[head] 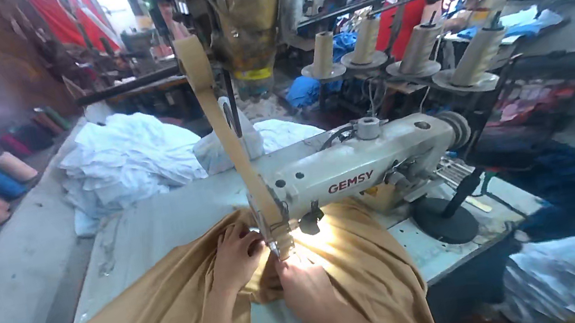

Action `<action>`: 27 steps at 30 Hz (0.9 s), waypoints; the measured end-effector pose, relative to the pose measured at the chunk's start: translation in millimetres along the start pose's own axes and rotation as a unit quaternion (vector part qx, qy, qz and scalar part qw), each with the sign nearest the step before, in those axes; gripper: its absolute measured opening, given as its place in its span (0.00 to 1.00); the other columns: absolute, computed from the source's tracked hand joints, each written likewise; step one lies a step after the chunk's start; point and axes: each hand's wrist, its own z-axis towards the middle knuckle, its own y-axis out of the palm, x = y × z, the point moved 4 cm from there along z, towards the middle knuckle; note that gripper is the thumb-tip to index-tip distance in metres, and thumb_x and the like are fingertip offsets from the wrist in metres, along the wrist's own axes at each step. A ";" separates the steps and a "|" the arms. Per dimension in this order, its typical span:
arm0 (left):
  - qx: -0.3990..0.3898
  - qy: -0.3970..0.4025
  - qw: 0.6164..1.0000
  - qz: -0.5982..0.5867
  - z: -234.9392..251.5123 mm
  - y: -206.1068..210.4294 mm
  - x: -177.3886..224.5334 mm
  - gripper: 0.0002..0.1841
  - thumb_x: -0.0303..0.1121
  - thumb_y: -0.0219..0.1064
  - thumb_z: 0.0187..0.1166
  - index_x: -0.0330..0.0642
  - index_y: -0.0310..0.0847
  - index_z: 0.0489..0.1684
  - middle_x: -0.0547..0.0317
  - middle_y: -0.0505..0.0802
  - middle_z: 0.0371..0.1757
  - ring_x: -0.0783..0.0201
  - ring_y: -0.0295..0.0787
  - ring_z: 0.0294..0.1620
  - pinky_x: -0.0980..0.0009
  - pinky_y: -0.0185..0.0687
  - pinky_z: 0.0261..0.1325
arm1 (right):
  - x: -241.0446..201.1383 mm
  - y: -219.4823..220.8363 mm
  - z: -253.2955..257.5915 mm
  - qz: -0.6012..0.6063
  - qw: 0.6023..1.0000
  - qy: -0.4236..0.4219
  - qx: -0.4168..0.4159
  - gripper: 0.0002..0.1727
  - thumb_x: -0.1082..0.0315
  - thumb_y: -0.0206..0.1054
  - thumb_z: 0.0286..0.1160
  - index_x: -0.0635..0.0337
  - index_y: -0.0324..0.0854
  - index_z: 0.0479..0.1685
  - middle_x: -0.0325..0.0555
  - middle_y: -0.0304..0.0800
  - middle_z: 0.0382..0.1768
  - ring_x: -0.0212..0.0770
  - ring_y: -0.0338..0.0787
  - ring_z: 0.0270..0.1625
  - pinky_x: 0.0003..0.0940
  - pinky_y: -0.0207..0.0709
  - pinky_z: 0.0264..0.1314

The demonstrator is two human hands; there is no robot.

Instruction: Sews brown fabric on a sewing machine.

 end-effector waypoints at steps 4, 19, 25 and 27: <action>0.080 -0.075 0.994 0.022 -10.9 -13.1 18.4 0.11 0.43 0.66 0.78 0.55 0.94 0.47 0.57 0.90 0.64 0.51 0.81 0.71 0.44 0.68 0.74 | 3.5 -7.0 -3.0 0.020 0.998 0.002 -0.054 0.15 0.70 0.61 0.76 0.60 0.83 0.60 0.54 0.92 0.50 0.57 0.94 0.52 0.57 0.86 0.45; 0.046 -0.063 0.993 -0.084 -13.0 -0.6 1.3 0.23 0.51 0.48 0.91 0.53 0.88 0.64 0.61 0.90 0.70 0.57 0.79 0.77 0.48 0.67 0.83 | 88.7 -28.1 26.4 0.051 0.995 0.008 -0.087 0.25 0.48 0.62 0.83 0.59 0.87 0.63 0.63 0.91 0.59 0.64 0.89 0.65 0.67 0.77 0.67; 0.030 -0.169 0.983 -0.069 17.5 8.2 -1.0 0.24 0.50 0.66 0.74 0.57 0.86 0.69 0.59 0.77 0.83 0.51 0.67 0.86 0.48 0.63 0.85 | 102.7 -35.9 51.6 0.133 0.991 0.001 -0.022 0.31 0.47 0.65 0.80 0.68 0.83 0.65 0.62 0.87 0.65 0.54 0.84 0.73 0.49 0.72 0.81; 0.052 -0.178 0.980 -0.067 22.7 7.1 0.2 0.17 0.45 0.68 0.75 0.57 0.91 0.60 0.57 0.81 0.79 0.49 0.70 0.83 0.45 0.63 0.84 | 104.0 -28.6 53.9 0.225 0.971 -0.025 0.075 0.30 0.50 0.71 0.73 0.68 0.84 0.62 0.57 0.92 0.57 0.48 0.90 0.65 0.45 0.78 0.75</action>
